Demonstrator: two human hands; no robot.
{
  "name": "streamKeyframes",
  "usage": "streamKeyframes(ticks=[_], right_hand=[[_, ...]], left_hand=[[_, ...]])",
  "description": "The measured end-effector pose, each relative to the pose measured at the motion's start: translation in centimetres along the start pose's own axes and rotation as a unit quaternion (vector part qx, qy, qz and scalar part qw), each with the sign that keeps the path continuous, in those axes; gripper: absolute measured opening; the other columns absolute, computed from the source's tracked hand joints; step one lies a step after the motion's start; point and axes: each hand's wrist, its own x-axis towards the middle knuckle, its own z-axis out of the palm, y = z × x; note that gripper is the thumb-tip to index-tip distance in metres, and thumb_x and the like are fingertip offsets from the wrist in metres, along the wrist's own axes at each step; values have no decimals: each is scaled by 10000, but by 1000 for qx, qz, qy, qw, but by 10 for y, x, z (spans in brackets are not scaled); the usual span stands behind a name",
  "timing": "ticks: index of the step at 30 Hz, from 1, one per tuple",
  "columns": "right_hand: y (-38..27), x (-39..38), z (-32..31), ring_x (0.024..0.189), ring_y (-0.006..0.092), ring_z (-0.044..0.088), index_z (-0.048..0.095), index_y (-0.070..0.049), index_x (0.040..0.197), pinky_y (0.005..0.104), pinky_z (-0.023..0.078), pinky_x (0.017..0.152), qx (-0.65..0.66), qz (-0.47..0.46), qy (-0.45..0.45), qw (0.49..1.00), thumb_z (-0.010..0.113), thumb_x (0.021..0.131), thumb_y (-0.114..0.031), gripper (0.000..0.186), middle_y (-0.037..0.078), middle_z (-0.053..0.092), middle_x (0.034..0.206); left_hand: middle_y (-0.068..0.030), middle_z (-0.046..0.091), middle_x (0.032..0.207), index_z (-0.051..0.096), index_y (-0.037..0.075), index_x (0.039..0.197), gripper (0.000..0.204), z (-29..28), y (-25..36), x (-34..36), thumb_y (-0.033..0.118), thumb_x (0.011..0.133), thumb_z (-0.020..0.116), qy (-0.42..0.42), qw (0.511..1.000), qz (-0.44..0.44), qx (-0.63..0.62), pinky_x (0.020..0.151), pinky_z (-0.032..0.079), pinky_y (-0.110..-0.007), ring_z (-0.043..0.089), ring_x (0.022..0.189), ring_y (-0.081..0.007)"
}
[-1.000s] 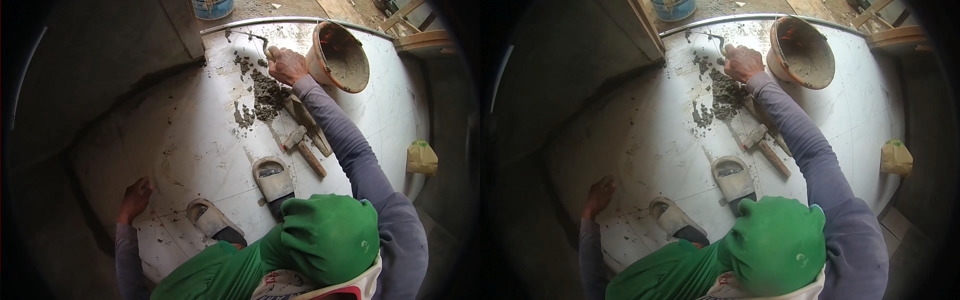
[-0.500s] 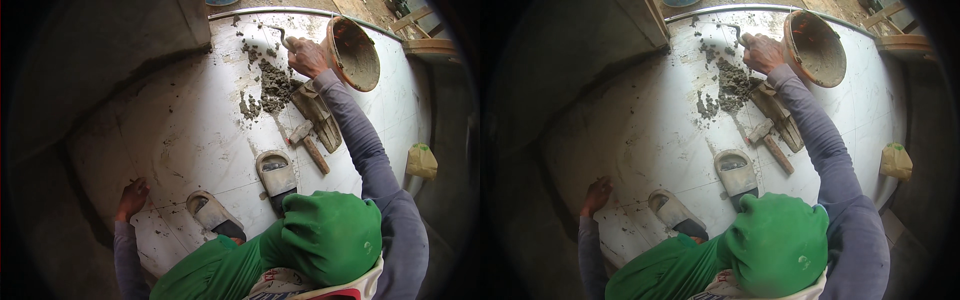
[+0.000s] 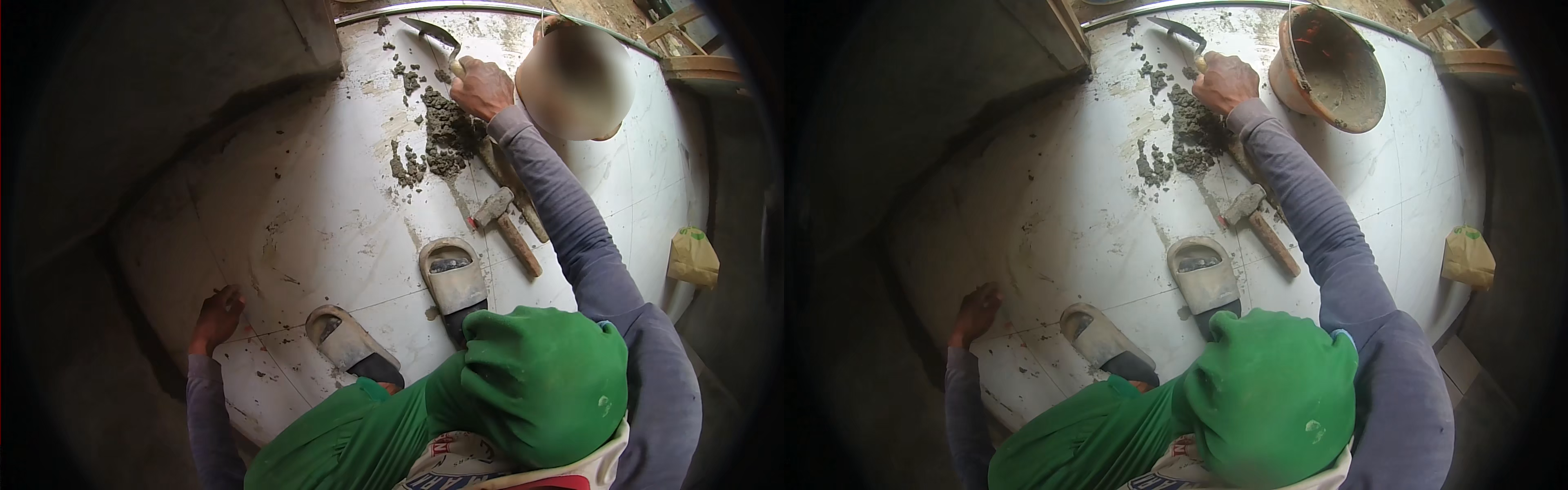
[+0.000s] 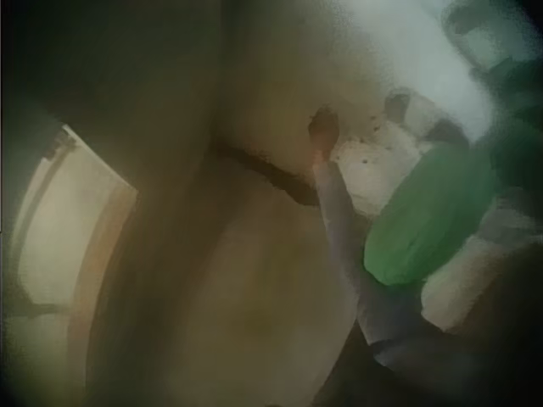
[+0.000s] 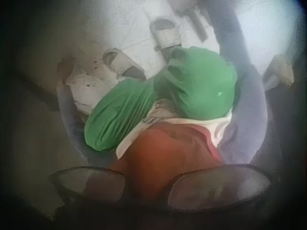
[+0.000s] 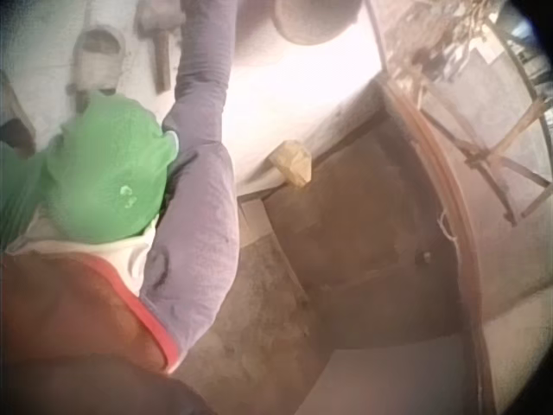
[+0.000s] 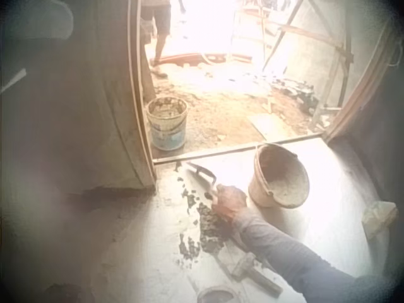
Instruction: The person applies mortar to a floor surface using a float and a trowel, then smooths the material along the edge of a wooden frame.
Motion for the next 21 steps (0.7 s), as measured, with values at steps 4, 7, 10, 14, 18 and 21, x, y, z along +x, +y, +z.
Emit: streamKeyframes(ticks=[4,7,10,14,18,21], right_hand=[[-3,-5,-1,959,448,785,775,-41,1128,544,617,888,-19,20,-3,1000,639,897,-245,337,264,794,992],[5,-10,-3,960,458,783,768,-46,1153,545,616,892,-16,27,0,1000,644,905,-246,341,270,793,1011],[0,-14,-5,976,464,783,760,-47,1187,545,616,905,-9,26,-10,1000,639,910,-248,363,271,794,1042],[8,-10,1,971,457,788,765,-44,1180,539,622,902,-34,32,-19,999,628,903,-236,364,269,797,1030],[-10,-8,5,944,440,797,780,-43,1153,536,629,877,-1,25,-12,1000,646,901,-238,346,257,801,996],[-25,5,5,940,423,800,783,-49,1169,528,630,855,-44,0,-3,999,667,905,-247,350,240,806,1000]], left_hand=[[-266,747,1342,645,24,1459,505,-1,4,2,342,1066,652,7,1000,6,16,1071,571,-484,724,1277,-405],[-276,744,1343,645,24,1459,513,-5,14,4,349,1063,655,15,1000,5,-19,1076,570,-487,720,1284,-415],[-275,746,1335,650,25,1452,507,-4,12,4,350,1063,657,17,1000,5,-4,1067,574,-485,727,1269,-416],[-267,757,1312,659,15,1430,500,-2,14,4,351,1060,661,26,999,16,-27,1060,575,-482,734,1254,-412],[-276,757,1314,659,8,1425,505,-1,4,0,353,1057,664,30,999,17,-16,1075,567,-483,726,1273,-417],[-275,752,1330,654,9,1439,516,1,7,1,356,1057,669,20,1000,2,-22,1082,564,-481,724,1278,-418]])
